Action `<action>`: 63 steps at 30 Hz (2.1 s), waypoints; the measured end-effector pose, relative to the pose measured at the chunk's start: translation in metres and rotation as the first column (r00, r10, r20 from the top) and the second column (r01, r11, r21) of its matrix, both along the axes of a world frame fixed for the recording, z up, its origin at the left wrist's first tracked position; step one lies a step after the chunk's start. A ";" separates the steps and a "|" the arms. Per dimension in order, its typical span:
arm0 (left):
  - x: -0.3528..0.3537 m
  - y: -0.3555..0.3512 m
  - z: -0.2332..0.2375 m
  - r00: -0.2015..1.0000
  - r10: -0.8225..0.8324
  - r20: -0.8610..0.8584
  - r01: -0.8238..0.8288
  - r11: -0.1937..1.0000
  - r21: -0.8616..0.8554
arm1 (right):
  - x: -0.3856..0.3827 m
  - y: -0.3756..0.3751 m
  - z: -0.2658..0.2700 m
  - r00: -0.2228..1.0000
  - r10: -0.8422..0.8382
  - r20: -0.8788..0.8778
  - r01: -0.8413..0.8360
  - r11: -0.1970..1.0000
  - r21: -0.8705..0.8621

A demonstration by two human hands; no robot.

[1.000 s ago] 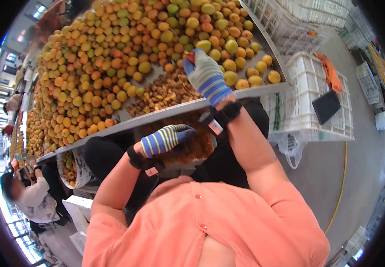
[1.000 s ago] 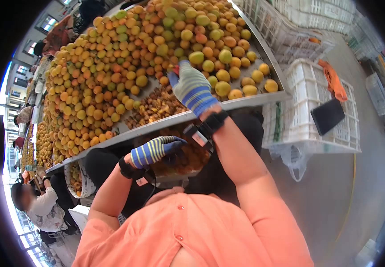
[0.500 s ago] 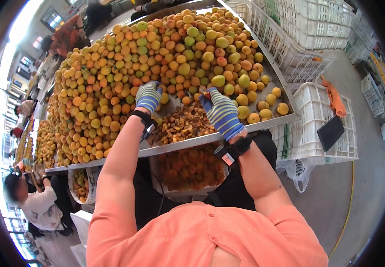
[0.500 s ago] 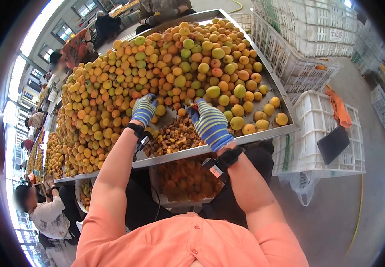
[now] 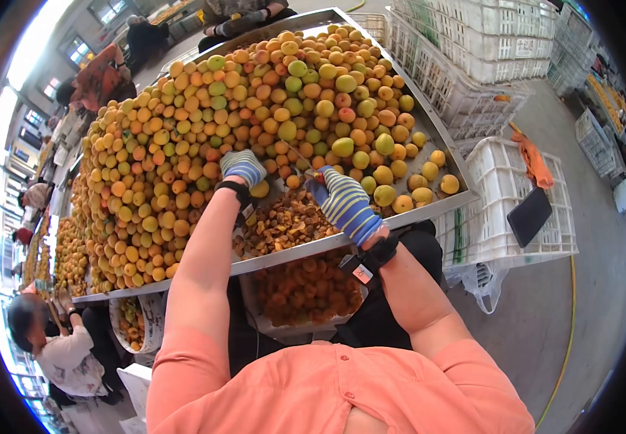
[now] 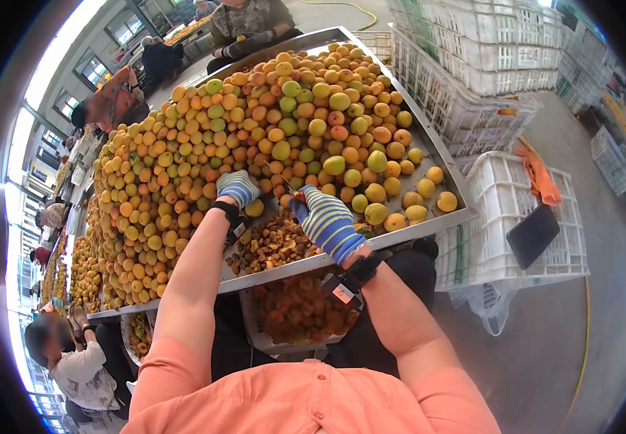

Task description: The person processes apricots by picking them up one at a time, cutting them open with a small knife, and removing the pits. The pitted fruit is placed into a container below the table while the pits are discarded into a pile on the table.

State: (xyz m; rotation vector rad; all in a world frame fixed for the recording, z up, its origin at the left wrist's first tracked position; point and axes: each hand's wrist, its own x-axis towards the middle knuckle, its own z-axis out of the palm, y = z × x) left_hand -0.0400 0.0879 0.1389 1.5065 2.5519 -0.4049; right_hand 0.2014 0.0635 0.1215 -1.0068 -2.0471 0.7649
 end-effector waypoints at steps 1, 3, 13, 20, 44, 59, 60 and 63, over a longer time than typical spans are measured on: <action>0.000 -0.007 0.002 0.999 0.002 0.034 -0.005 0.998 0.069 | 0.000 0.002 -0.002 0.997 0.011 -0.080 -0.015 0.999 -0.045; -0.037 -0.013 -0.040 0.904 -0.014 0.427 -0.191 0.881 0.433 | 0.000 0.003 -0.009 0.979 0.015 -0.206 -0.038 0.994 -0.106; 0.051 -0.097 -0.013 -0.611 -0.314 0.727 -0.581 0.801 -0.142 | -0.008 -0.007 -0.015 0.845 0.066 -0.531 -0.360 0.804 -0.474; 0.075 -0.108 -0.013 -0.662 -0.386 0.643 -0.537 0.842 -0.047 | 0.005 -0.014 0.007 0.851 0.080 -0.519 -0.388 0.762 -0.519; 0.105 -0.108 -0.021 -0.577 -0.566 0.589 -0.680 0.732 0.037 | -0.005 -0.018 -0.008 0.824 0.049 -0.564 -0.233 0.937 -0.260; 0.095 -0.101 -0.005 0.614 -0.701 0.362 -0.128 0.364 0.922 | 0.027 -0.010 0.033 0.482 -0.113 -0.869 -0.792 0.369 -0.487; 0.090 -0.103 -0.015 0.450 -0.671 0.590 -0.404 0.436 0.804 | 0.027 0.001 0.025 0.549 -0.077 -0.832 -0.753 0.385 -0.533; 0.071 -0.111 -0.024 -0.272 -0.676 0.685 -0.769 0.581 0.267 | 0.002 0.013 -0.022 0.919 -0.011 -0.395 -0.149 0.916 -0.371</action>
